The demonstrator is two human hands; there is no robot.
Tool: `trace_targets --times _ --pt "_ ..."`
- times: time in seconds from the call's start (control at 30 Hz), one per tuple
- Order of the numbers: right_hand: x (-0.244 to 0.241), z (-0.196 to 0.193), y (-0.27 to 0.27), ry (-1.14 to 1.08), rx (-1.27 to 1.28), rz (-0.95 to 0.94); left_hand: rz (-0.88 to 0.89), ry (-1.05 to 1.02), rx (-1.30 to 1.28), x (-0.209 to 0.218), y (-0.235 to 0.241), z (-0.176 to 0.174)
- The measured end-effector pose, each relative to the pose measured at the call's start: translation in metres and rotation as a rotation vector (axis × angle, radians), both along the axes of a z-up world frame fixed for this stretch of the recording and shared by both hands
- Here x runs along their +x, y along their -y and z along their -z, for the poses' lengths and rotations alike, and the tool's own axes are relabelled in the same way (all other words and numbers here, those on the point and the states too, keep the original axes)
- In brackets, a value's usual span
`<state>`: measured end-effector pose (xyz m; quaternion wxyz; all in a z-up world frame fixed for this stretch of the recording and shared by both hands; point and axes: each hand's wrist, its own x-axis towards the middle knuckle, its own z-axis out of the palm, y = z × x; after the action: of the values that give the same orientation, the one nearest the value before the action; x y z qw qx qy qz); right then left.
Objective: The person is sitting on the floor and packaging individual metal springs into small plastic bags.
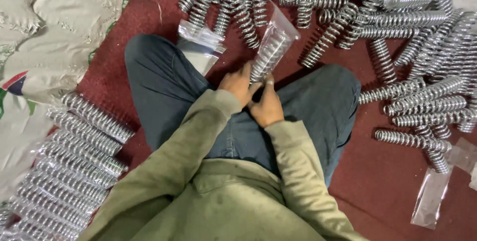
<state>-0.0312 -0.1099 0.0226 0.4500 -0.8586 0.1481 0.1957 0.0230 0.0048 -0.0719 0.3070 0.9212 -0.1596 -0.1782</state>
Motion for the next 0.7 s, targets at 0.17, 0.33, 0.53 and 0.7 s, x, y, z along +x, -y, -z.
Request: trace_targets --times 0.17,0.33,0.53,0.7 --pt "-0.024 -0.075 0.010 0.525 -0.096 -0.192 -0.094 0.039 -0.480 -0.062 -0.030 -0.086" --pt "-0.016 -0.083 0.024 1.094 -0.257 -0.366 -0.074 0.672 -0.508 -0.035 -0.014 -0.092" --pt "-0.014 -0.080 0.034 1.044 -0.174 -0.251 0.049 0.507 -0.826 -0.025 0.025 -0.066" --pt "0.010 -0.012 0.052 0.086 -0.321 -0.170 0.069 0.228 -0.792 -0.077 0.013 -0.074"
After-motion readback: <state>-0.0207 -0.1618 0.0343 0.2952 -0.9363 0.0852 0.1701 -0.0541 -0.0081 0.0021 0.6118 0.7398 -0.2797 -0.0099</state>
